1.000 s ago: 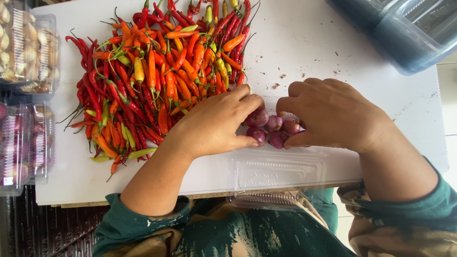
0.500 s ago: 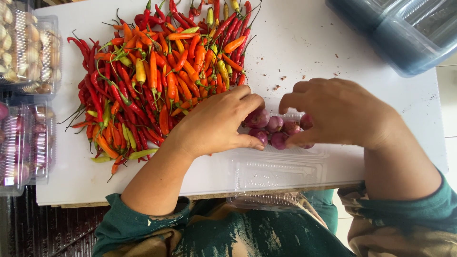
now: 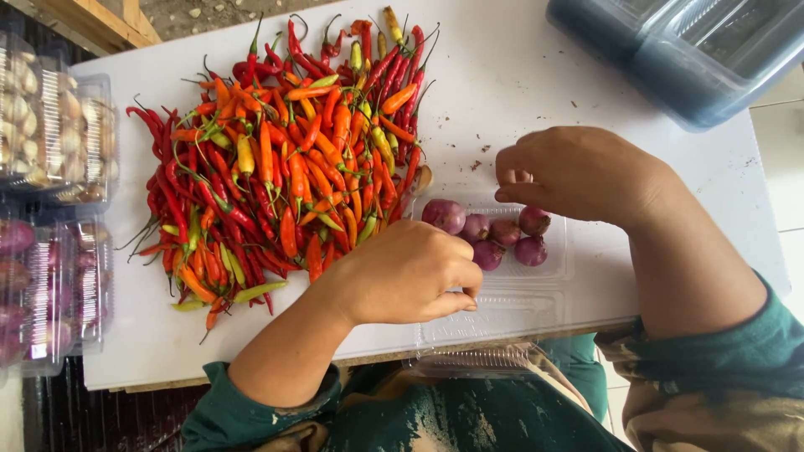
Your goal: The person sorts shallots and chilies by hand on a white table and places the shallots into individual plastic containers, then stacks the filled containers.
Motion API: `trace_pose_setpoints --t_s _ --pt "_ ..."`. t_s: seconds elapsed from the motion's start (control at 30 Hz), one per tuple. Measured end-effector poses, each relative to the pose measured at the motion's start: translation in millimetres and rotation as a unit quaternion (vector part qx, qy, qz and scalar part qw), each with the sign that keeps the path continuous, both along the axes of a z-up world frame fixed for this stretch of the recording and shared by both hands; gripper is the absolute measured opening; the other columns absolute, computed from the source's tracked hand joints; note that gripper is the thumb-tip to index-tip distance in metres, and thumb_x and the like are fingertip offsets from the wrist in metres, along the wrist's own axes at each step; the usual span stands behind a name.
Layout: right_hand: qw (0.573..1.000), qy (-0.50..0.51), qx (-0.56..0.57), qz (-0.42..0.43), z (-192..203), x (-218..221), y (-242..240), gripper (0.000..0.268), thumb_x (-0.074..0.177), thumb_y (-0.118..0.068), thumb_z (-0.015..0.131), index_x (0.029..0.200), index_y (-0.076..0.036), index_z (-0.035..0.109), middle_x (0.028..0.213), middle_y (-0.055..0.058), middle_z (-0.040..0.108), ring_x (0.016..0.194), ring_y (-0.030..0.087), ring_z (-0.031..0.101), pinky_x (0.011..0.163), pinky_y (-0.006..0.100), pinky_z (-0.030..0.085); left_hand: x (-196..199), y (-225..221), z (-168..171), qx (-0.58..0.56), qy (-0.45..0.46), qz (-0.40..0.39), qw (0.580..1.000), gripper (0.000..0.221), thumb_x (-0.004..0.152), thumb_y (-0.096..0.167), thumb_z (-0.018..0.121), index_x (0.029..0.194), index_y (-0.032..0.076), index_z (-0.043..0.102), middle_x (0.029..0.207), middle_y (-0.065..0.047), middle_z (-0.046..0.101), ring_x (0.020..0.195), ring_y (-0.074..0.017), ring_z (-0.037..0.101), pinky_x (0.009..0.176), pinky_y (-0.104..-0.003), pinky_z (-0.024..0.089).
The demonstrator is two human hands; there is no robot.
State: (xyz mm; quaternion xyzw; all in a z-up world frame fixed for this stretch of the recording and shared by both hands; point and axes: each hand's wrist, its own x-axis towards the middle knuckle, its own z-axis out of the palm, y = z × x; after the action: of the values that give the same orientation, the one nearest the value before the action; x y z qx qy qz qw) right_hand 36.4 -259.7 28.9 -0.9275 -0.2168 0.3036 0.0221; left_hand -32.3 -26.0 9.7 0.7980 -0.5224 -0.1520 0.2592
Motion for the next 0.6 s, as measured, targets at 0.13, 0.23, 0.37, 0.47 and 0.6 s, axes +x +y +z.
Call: trace_pose_setpoints --t_s 0.13,0.23,0.37,0.47,0.6 --pt "0.998 0.006 0.054 -0.025 6.0 -1.9 -6.6 0.031 0.098 -0.043 0.063 0.115 -0.021 0.077 0.099 0.009 0.080 0.100 0.030 0.077 0.089 0.048 0.061 -1.1 -0.5 5.9 0.009 0.050 0.008 0.999 0.019 0.086 0.037 0.072 0.082 0.019 0.070 0.079 -0.002 0.069 0.081 -0.0282 0.071 0.069 -0.041 0.057" --pt "0.998 -0.027 0.032 -0.048 -0.2 5.2 -17.1 0.037 0.100 -0.052 0.059 0.118 -0.024 0.075 0.095 0.007 0.081 0.098 0.029 0.077 0.085 0.047 0.060 -1.3 0.1 8.7 0.007 0.045 0.025 0.999 0.024 0.084 0.040 0.074 0.087 0.017 0.071 0.077 -0.005 0.069 0.078 -0.0306 0.072 0.068 -0.044 0.056" --pt "0.987 -0.024 -0.087 -0.133 17.2 11.7 -12.0 0.028 0.099 -0.043 0.049 0.112 -0.028 0.069 0.091 -0.003 0.082 0.101 0.027 0.070 0.080 0.045 0.051 0.7 4.2 11.7 0.127 0.033 0.095 0.987 0.038 0.088 0.050 0.078 0.096 0.015 0.065 0.074 -0.007 0.072 0.070 -0.0377 0.069 0.059 -0.053 0.050" --pt "0.983 -0.022 -0.087 -0.157 16.8 11.6 -11.5 0.030 0.098 -0.034 0.043 0.116 -0.027 0.066 0.084 -0.007 0.084 0.100 0.026 0.070 0.080 0.044 0.051 0.6 6.2 21.7 0.200 0.052 0.132 0.969 0.045 0.089 0.056 0.075 0.106 0.017 0.061 0.068 -0.013 0.070 0.072 -0.0411 0.068 0.064 -0.055 0.050" --pt "0.990 -0.051 -0.073 -0.105 -3.9 14.9 -20.7 0.035 0.102 -0.038 0.041 0.129 -0.029 0.062 0.114 0.008 0.075 0.108 0.035 0.069 0.081 0.053 0.054 2.7 3.6 30.1 0.241 0.157 0.148 0.946 0.053 0.086 0.062 0.070 0.115 0.019 0.059 0.076 -0.013 0.070 0.082 -0.0368 0.068 0.070 -0.051 0.048"
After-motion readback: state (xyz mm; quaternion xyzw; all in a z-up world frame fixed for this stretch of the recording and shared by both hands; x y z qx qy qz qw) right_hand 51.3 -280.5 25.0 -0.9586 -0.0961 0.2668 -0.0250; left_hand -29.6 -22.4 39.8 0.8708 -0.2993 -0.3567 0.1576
